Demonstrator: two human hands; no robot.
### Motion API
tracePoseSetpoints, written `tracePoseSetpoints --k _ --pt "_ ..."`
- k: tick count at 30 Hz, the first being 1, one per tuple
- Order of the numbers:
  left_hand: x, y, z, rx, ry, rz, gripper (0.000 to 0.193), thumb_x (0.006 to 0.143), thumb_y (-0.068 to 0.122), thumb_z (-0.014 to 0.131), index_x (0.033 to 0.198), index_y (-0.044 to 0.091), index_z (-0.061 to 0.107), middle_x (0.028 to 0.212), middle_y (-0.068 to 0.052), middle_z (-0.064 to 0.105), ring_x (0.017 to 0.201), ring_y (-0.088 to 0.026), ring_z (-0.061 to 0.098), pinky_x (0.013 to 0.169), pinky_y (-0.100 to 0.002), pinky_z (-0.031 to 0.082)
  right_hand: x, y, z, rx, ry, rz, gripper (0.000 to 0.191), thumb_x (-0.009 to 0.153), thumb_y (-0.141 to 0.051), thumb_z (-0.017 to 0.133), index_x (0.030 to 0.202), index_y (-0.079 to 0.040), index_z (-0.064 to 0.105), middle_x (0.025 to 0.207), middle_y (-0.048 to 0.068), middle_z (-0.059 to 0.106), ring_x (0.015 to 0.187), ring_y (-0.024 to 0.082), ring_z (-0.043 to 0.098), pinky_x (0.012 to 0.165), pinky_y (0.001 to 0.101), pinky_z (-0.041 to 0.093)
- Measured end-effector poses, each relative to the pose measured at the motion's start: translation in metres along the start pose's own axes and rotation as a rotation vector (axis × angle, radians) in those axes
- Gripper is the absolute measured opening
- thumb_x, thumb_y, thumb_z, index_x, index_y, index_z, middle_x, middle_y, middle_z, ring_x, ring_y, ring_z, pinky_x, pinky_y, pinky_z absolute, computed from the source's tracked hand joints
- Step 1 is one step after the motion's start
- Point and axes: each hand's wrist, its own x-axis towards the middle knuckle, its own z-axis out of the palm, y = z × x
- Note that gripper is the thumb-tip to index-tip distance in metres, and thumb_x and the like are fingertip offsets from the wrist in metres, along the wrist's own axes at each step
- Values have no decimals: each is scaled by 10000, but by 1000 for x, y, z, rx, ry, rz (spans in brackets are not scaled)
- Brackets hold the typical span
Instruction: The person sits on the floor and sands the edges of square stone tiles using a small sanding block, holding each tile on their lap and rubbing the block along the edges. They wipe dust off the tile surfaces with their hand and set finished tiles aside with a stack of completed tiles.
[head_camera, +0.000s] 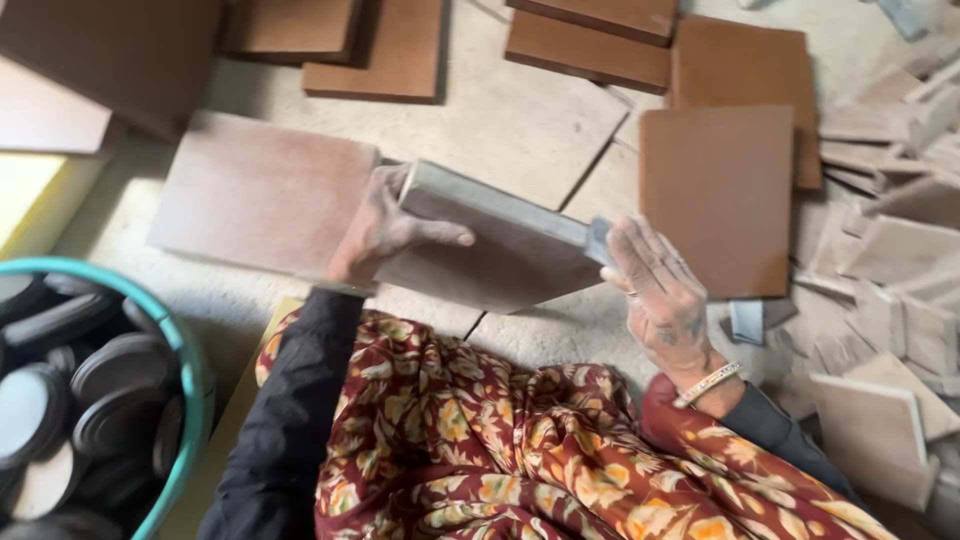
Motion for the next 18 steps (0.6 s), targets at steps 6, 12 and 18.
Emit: tracePoseSetpoints --k 6,12,18 --pt "16 3 52 252 27 246 606 660 267 940 1179 45 720 1044 -95 769 921 -210 758 861 -354 626 32 -29 38 156 72 -108 519 1012 -75 714 1492 -39 522 1530 143 542 1438 323 543 1212 426 490" --pt "5 8 41 76 -78 135 673 660 375 978 1175 44 698 1065 -110 784 925 -209 786 849 -323 664 22 -17 13 135 42 -43 561 960 -4 695 1496 -60 536 1509 149 563 1414 310 564 1200 452 488" --pt "12 2 33 43 -8 188 609 677 340 960 1132 27 702 1054 -106 772 896 -187 775 826 -337 651 26 -22 9 101 30 38 533 972 7 682 1483 -71 551 1499 144 574 1399 312 571 1181 432 477"
